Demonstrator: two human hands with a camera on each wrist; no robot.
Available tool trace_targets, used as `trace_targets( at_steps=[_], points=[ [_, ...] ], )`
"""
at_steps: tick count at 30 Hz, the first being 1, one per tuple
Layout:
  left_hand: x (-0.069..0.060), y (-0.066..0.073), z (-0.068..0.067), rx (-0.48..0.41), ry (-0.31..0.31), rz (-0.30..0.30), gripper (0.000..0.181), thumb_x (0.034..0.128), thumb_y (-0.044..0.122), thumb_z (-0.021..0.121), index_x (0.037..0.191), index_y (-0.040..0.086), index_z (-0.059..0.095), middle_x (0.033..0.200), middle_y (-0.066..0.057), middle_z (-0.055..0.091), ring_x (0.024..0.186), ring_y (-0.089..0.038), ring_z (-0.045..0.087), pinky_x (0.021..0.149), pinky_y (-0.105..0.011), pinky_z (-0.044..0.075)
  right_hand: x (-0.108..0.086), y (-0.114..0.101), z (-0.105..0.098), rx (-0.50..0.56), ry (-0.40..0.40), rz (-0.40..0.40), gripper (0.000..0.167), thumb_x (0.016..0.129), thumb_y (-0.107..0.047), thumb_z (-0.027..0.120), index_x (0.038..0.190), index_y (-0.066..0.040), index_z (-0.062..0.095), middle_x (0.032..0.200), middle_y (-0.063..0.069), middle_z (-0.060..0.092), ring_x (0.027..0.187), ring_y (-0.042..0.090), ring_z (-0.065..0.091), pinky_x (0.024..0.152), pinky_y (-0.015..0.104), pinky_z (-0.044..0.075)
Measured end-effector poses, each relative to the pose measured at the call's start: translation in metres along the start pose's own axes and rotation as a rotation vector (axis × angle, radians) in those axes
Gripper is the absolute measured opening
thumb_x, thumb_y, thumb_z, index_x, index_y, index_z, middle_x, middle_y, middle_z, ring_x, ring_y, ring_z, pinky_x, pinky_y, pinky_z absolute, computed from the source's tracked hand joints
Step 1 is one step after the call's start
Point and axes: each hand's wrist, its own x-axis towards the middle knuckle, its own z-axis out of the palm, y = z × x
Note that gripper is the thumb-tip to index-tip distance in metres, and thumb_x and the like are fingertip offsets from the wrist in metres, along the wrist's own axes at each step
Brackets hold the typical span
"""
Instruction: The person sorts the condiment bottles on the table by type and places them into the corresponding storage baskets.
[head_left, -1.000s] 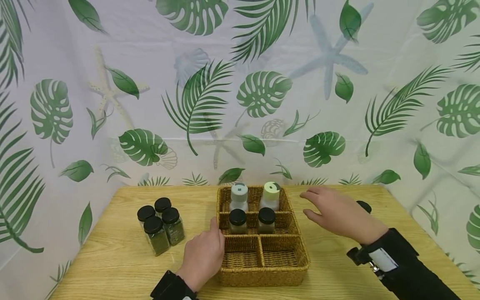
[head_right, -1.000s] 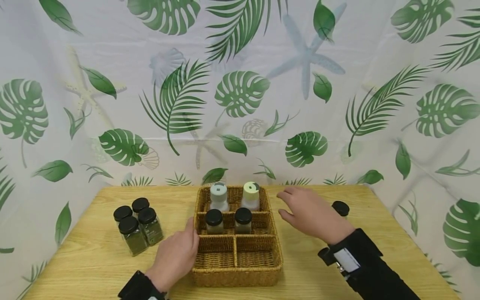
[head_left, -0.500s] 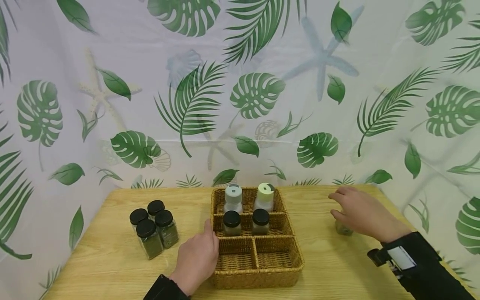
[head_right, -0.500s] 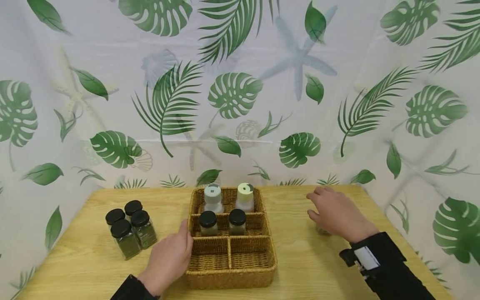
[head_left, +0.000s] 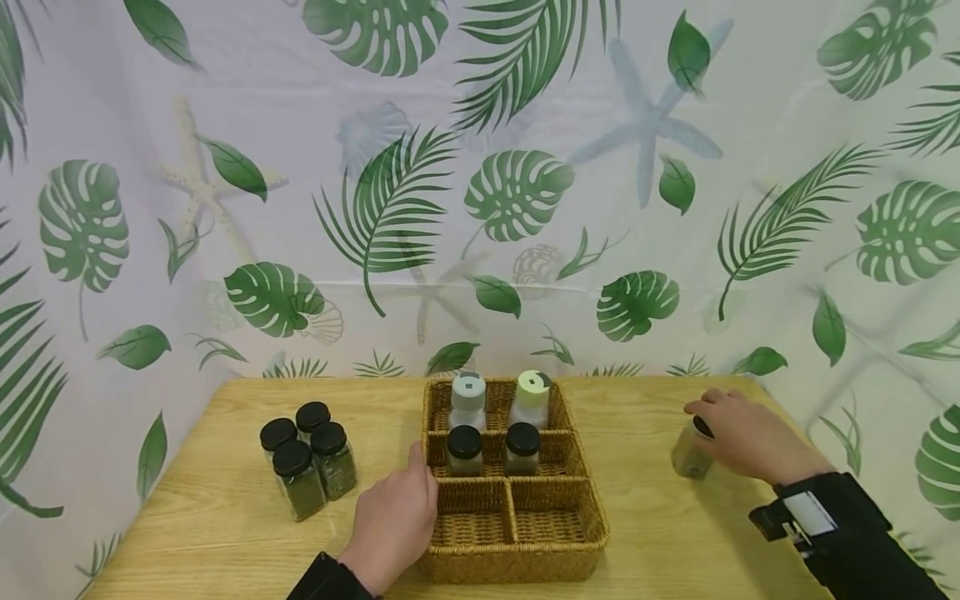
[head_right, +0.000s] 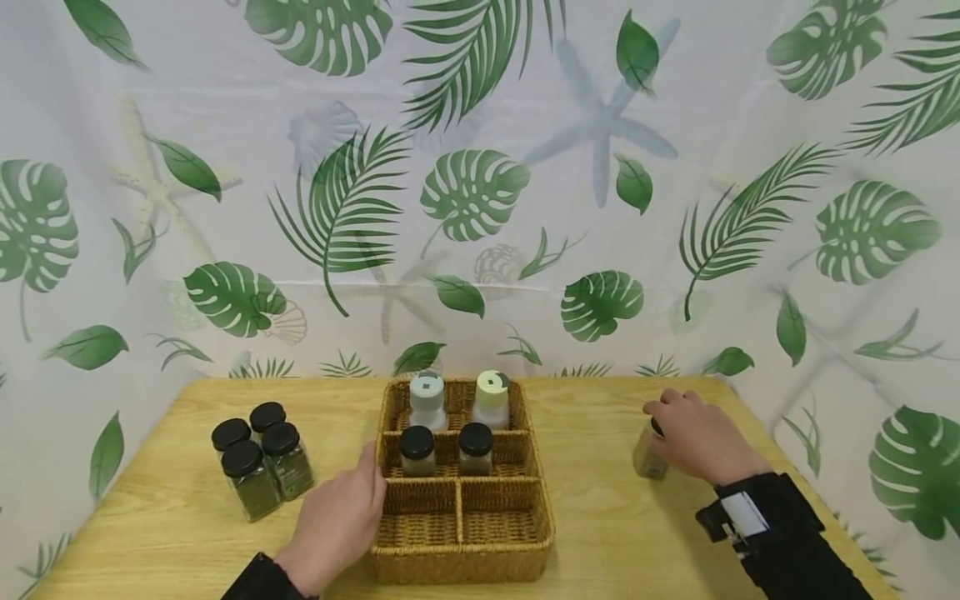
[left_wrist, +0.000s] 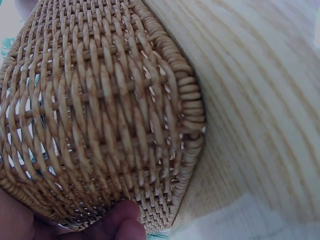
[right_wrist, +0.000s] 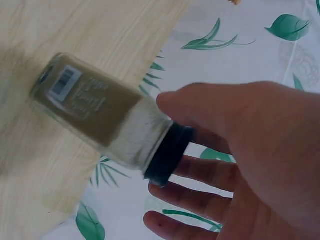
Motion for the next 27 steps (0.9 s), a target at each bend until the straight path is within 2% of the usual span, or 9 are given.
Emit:
trace_targets(
  at_steps=[4, 9, 21, 27],
  points=[
    [-0.001, -0.001, 0.001, -0.009, -0.016, -0.002, 0.048, 0.1106, 0.023, 0.037, 0.149, -0.005, 0.041, 0.046, 0.001, 0.036, 0.038, -0.015, 0.021, 0.046, -0.031, 0.013, 0.0, 0.004, 0.006, 0.034, -0.034, 0.014, 0.033, 0.087, -0.014, 0.078, 0.114, 0.003, 0.069, 0.101, 0.018, 0.064, 0.088, 0.037, 0.064, 0.073, 0.049, 0.053],
    [-0.001, -0.001, 0.002, 0.01, 0.011, 0.023, 0.047, 0.1104, 0.022, 0.039, 0.147, -0.007, 0.043, 0.045, 0.002, 0.033, 0.038, -0.013, 0.018, 0.046, -0.03, 0.011, 0.002, 0.009, 0.011, 0.061, -0.061, 0.022, 0.035, 0.089, -0.013, 0.075, 0.118, 0.005, 0.067, 0.103, 0.02, 0.063, 0.088, 0.036, 0.064, 0.072, 0.048, 0.053],
    [0.0, 0.001, -0.002, 0.009, 0.011, 0.017, 0.047, 0.1097, 0.021, 0.04, 0.147, -0.007, 0.043, 0.044, 0.003, 0.033, 0.037, -0.013, 0.019, 0.044, -0.029, 0.011, 0.005, 0.013, 0.01, 0.081, -0.051, -0.025, 0.028, 0.089, -0.009, 0.072, 0.113, 0.005, 0.069, 0.093, 0.012, 0.061, 0.078, 0.022, 0.06, 0.066, 0.038, 0.049],
    [0.0, 0.001, -0.001, -0.002, -0.019, -0.013, 0.048, 0.1096, 0.021, 0.04, 0.149, -0.006, 0.041, 0.045, 0.002, 0.034, 0.037, -0.014, 0.02, 0.044, -0.03, 0.012, 0.004, 0.012, 0.009, 0.093, -0.051, -0.046, 0.026, 0.089, -0.009, 0.072, 0.112, 0.003, 0.069, 0.092, 0.009, 0.062, 0.076, 0.017, 0.058, 0.064, 0.034, 0.047]
  ],
)
